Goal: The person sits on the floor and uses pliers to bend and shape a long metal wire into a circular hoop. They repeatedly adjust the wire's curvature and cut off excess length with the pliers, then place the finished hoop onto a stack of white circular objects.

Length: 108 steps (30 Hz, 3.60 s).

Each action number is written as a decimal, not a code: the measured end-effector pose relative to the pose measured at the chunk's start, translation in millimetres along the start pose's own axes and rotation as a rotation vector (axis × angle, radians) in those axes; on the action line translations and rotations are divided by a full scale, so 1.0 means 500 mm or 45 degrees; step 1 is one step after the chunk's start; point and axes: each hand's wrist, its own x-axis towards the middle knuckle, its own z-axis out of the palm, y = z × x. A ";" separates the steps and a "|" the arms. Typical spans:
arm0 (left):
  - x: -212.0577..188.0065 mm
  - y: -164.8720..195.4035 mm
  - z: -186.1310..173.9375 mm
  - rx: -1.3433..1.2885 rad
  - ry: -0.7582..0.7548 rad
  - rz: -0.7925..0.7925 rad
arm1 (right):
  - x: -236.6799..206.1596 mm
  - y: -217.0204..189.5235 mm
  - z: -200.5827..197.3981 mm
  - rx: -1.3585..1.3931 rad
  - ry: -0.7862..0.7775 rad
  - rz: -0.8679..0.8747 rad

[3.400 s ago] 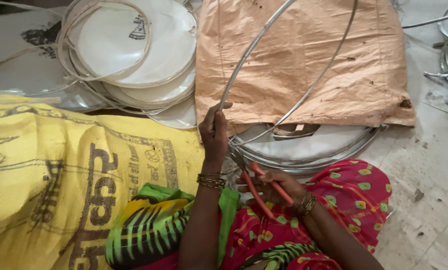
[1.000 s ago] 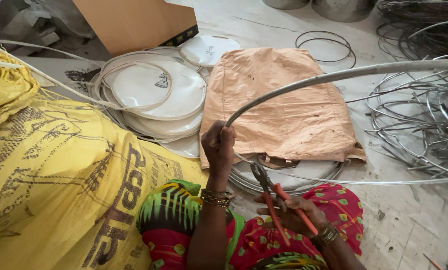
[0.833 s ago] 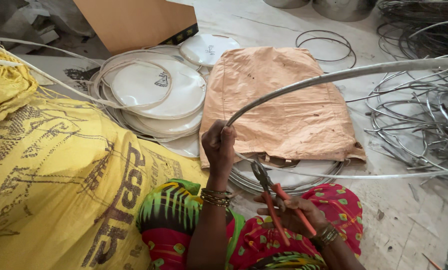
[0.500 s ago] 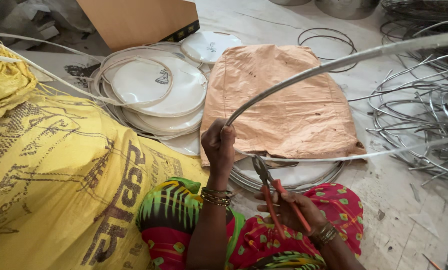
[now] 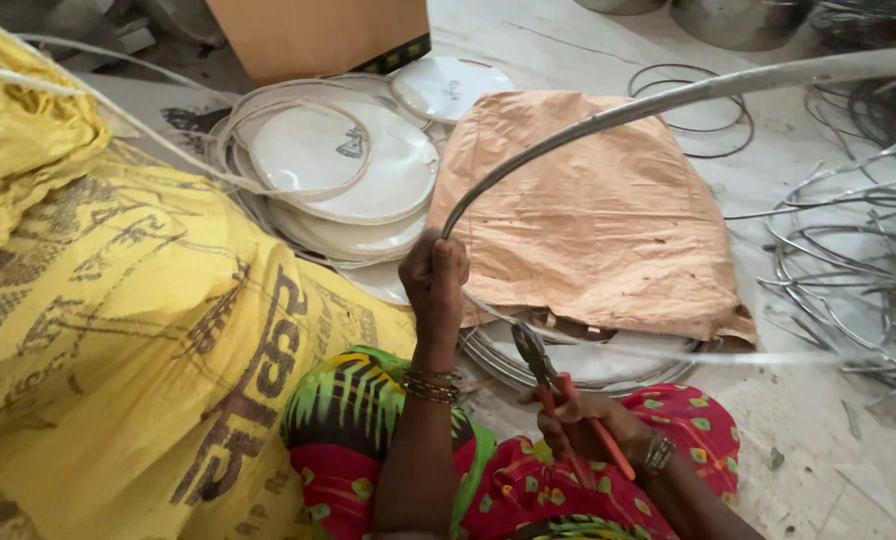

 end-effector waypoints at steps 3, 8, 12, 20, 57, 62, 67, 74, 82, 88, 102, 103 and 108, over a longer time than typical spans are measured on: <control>0.003 -0.006 -0.003 0.044 -0.003 0.013 | -0.006 0.003 0.009 -0.044 -0.033 0.032; 0.007 -0.021 -0.001 0.078 0.060 -0.074 | -0.018 0.002 0.019 -0.421 0.290 0.094; 0.007 -0.029 -0.002 0.122 0.060 -0.066 | -0.018 0.014 -0.019 -0.667 0.375 0.158; 0.020 -0.032 -0.015 0.074 0.308 -0.166 | 0.026 0.053 -0.117 -0.851 0.426 0.091; -0.202 -0.383 0.036 -1.174 0.733 -1.857 | -0.175 -0.090 0.157 -1.846 1.324 -0.194; -0.221 -0.395 0.053 -0.903 0.500 -1.828 | -0.110 -0.068 0.105 -1.779 1.172 -0.316; -0.241 -0.400 0.028 -1.263 0.210 -1.957 | -0.039 -0.058 0.059 -1.597 1.219 -0.551; -0.294 -0.396 -0.038 -2.349 0.645 -1.665 | 0.062 -0.068 0.077 -1.545 1.064 -0.801; -0.289 -0.393 -0.054 -1.151 -0.276 -1.135 | 0.136 -0.076 0.104 -1.730 1.034 -0.886; -0.256 -0.366 -0.054 -1.099 0.014 -1.339 | 0.145 -0.086 0.111 -1.679 1.084 -0.907; -0.028 -0.138 -0.051 -0.955 0.816 -0.614 | 0.083 -0.098 -0.042 -1.007 1.483 -1.112; -0.024 -0.114 -0.028 -0.862 0.684 -0.611 | 0.084 -0.087 -0.043 -1.039 1.530 -1.113; 0.022 -0.057 0.031 -0.276 0.440 -0.709 | 0.088 -0.010 -0.027 -1.162 1.490 -0.870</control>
